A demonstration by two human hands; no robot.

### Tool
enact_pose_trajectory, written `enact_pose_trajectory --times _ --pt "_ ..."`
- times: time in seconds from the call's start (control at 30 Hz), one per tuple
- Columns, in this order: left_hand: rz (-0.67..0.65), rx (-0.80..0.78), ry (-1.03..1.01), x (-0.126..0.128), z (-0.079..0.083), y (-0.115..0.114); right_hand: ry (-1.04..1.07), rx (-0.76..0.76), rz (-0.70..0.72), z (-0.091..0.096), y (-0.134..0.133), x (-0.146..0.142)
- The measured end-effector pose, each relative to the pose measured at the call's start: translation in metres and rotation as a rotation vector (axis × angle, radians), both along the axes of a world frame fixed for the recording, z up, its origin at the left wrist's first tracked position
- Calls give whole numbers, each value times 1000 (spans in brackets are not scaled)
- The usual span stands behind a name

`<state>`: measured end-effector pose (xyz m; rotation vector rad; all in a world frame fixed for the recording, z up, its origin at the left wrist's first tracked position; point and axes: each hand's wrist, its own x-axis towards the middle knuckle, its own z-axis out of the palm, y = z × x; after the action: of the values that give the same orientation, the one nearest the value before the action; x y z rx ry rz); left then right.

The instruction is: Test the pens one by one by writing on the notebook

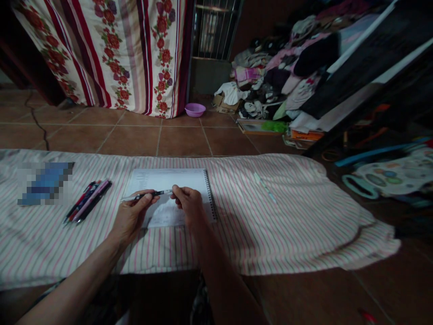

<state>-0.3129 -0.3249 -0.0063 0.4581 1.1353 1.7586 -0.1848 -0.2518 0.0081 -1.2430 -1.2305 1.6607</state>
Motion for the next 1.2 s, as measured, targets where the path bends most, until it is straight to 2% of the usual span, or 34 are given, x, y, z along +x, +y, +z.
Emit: enact_pose_trajectory --times 0.2,0.4,0.53,0.67,0.87,1.07,1.2 --pt "16 -11 -12 -1 0 0 43 23 2 4 -2 -1" --pt "25 -8 -12 0 2 0 7 -85 -8 6 -6 -3" --pt "8 -11 -1 0 2 0 -84 9 42 5 -4 -2" --pt "2 5 33 1 0 1 -79 71 62 3 -3 -1" --pt "25 -7 4 1 -1 3 3 22 35 3 -3 -2" --pt "66 -27 -54 -1 0 3 25 -106 37 11 -6 -3" --pt "53 -28 -54 -1 0 3 -56 -63 17 9 -5 -1"
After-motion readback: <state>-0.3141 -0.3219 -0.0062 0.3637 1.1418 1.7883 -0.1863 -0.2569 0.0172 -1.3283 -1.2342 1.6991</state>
